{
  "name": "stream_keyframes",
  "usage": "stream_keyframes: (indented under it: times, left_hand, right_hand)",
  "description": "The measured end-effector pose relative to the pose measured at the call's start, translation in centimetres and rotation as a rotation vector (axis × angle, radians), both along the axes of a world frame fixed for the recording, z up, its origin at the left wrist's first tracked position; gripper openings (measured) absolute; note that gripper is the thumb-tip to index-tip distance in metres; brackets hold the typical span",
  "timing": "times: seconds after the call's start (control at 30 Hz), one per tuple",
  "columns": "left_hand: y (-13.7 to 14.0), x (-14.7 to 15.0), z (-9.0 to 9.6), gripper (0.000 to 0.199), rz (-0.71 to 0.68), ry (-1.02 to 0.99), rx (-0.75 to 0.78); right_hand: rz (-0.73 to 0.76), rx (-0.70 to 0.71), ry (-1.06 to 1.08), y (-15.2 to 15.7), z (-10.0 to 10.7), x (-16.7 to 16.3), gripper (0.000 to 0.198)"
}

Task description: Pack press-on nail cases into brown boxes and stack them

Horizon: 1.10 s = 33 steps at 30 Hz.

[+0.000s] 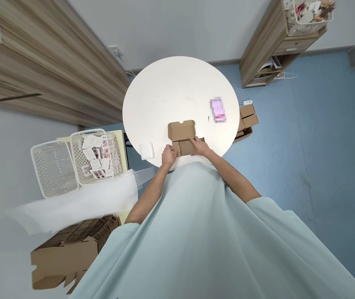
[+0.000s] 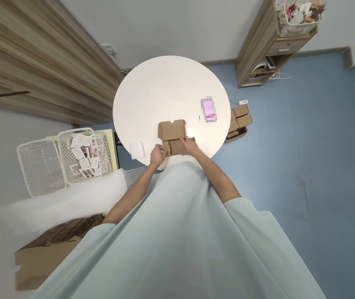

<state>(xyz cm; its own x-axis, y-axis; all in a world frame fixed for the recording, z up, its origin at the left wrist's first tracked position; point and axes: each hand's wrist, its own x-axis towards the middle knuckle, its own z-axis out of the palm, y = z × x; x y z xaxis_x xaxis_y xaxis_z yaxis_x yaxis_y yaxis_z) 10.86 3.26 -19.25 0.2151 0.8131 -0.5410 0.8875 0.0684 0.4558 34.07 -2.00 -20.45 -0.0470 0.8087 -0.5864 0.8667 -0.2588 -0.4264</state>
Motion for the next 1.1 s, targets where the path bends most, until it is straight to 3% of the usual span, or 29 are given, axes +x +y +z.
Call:
stream_keyframes:
  times: [0.33, 0.57, 0.73, 0.8, 0.93, 1.0, 1.1]
  left_hand:
    - [0.6, 0.2, -0.3, 0.015, -0.038, 0.137, -0.051]
    - [0.0, 0.5, 0.4, 0.023, -0.119, 0.307, -0.085]
    - [-0.1, 1.1, 0.9, 0.028, -0.137, 0.325, -0.088]
    - [-0.1, 1.3, 1.0, 0.030, -0.135, 0.319, -0.097]
    - [-0.3, 1.6, 0.9, 0.033, -0.126, 0.312, -0.080]
    - [-0.4, 1.7, 0.7, 0.034, -0.114, 0.310, -0.064]
    - [-0.6, 1.8, 0.3, 0.034, -0.094, 0.310, -0.057]
  right_hand:
    - [-0.001, -0.027, 0.010, -0.1, 0.5, 0.1, 0.133]
    - [0.011, -0.041, -0.006, 0.2, 1.0, 0.0, 0.132]
    - [0.004, -0.018, -0.003, -0.1, 1.6, 0.0, 0.126]
    - [-0.041, 0.042, 0.010, -0.9, 2.0, 0.5, 0.115]
    - [-0.308, 0.194, -0.049, -3.3, 2.4, 2.2, 0.069]
    - [-0.433, 0.151, -0.098, -4.1, 2.2, 3.0, 0.052]
    - [-0.495, 0.002, -0.103, -4.4, 1.6, 3.8, 0.031]
